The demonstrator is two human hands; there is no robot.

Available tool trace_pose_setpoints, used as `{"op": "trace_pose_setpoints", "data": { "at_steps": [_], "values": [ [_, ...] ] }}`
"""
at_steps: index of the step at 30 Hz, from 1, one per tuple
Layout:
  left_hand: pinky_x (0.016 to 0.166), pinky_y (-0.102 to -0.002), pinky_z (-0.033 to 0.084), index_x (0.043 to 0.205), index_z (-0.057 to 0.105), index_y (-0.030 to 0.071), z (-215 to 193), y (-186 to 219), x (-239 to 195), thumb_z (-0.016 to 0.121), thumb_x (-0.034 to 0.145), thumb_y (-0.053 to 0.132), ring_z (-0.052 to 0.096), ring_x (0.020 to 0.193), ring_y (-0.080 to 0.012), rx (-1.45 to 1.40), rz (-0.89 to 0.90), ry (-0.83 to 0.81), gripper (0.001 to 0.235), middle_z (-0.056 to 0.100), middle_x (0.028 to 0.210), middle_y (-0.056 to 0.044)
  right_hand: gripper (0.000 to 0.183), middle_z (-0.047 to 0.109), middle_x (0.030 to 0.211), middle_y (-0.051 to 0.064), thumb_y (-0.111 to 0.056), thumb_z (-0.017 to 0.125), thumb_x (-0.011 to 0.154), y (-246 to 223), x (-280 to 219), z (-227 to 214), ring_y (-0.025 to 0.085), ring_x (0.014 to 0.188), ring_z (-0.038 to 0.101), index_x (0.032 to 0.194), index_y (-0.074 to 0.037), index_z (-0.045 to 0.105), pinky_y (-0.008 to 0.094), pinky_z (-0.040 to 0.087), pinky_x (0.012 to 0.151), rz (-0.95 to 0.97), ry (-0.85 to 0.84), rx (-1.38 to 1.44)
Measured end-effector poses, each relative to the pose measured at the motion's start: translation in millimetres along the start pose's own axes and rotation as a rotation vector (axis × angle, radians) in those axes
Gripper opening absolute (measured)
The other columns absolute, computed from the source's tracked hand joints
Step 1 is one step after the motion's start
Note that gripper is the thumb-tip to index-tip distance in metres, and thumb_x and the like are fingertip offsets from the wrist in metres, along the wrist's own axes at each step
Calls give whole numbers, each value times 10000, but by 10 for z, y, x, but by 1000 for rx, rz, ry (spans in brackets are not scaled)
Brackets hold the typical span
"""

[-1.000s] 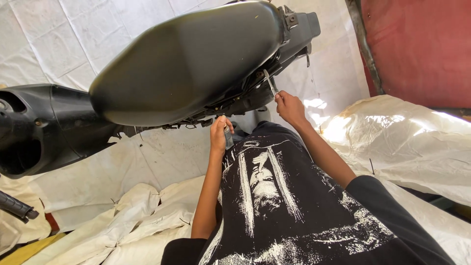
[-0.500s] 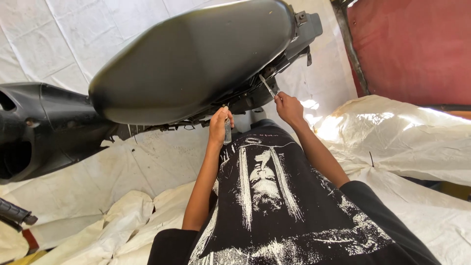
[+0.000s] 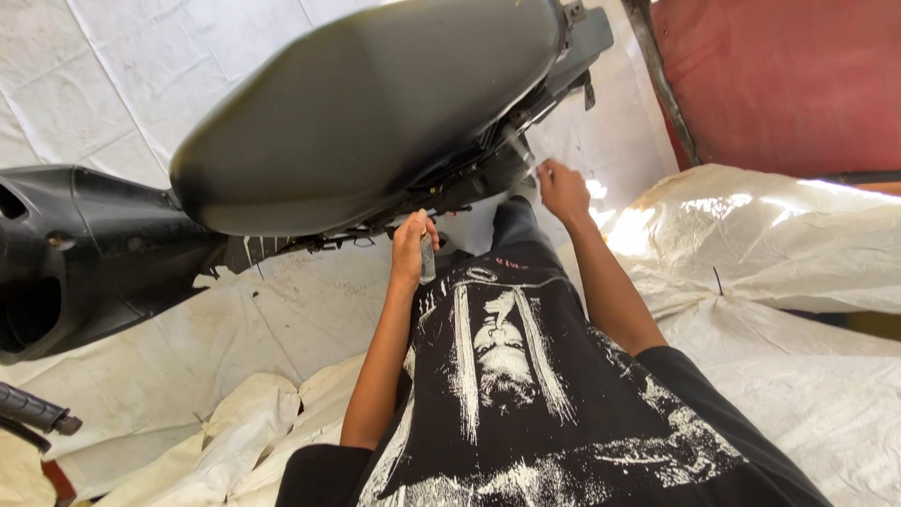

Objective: The person uses a screwdriver to work on the rear section of a motorcycle, specifically around the seat and tail area. They repeatedly insert and turn the screwdriver while holding a small bottle in the other hand.

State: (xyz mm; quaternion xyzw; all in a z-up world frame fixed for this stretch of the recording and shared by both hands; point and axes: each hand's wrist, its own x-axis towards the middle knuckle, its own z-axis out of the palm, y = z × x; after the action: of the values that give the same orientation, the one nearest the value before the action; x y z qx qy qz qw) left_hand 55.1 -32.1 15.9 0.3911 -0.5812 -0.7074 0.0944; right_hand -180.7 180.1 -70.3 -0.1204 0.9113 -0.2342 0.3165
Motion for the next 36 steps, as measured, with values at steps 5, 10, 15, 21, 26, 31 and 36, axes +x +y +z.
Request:
{"op": "trace_pose_setpoints", "data": {
  "at_steps": [5,10,15,21,26,31,36],
  "values": [
    [568,-264,510,739,627,97,0,4,47,557,1004,422,628,516,-173,11,22,9,425,595,591,-93,284,678,607,14,-418,453,1063,-63,-94,-151,368,805,722,990,-229,653,543,542,836,-4,31,28],
    [556,-257,512,736,626,96,92,42,86,559,1001,412,625,505,-173,-20,21,25,418,589,587,-94,278,699,636,3,-438,448,1062,-24,99,-258,359,845,725,1065,-262,663,528,545,867,-50,-55,-117],
    [545,-257,508,736,617,96,115,-101,-9,560,990,419,615,505,-170,-41,-10,36,415,582,586,-94,301,723,791,160,-413,443,1085,-61,167,-377,465,916,710,1066,-211,665,573,533,856,-7,39,-117],
    [553,-247,512,735,622,97,111,22,47,560,987,411,627,510,-172,-74,18,133,408,590,588,-98,276,698,645,50,-428,471,1049,-57,201,-515,411,848,721,1052,-249,682,551,535,876,-71,-89,-163],
    [546,-241,501,737,613,100,183,8,11,556,987,421,617,510,-166,-79,9,142,411,583,586,-94,305,684,606,19,-430,452,1066,-30,268,-547,341,745,722,1006,-220,664,515,536,820,-53,-50,-83],
    [542,-241,501,742,616,89,213,-1,-22,561,984,403,621,515,-164,-80,2,134,400,588,590,-95,315,662,570,-13,-454,445,1082,-38,275,-627,329,717,716,995,-231,649,502,533,799,-86,-31,-97],
    [541,-238,498,739,618,86,219,-35,-38,560,987,399,614,508,-162,-72,2,114,403,589,587,-99,265,704,631,16,-415,474,1037,-124,226,-558,363,854,722,1052,-271,695,525,527,910,-80,-202,-194]
  ]
}}
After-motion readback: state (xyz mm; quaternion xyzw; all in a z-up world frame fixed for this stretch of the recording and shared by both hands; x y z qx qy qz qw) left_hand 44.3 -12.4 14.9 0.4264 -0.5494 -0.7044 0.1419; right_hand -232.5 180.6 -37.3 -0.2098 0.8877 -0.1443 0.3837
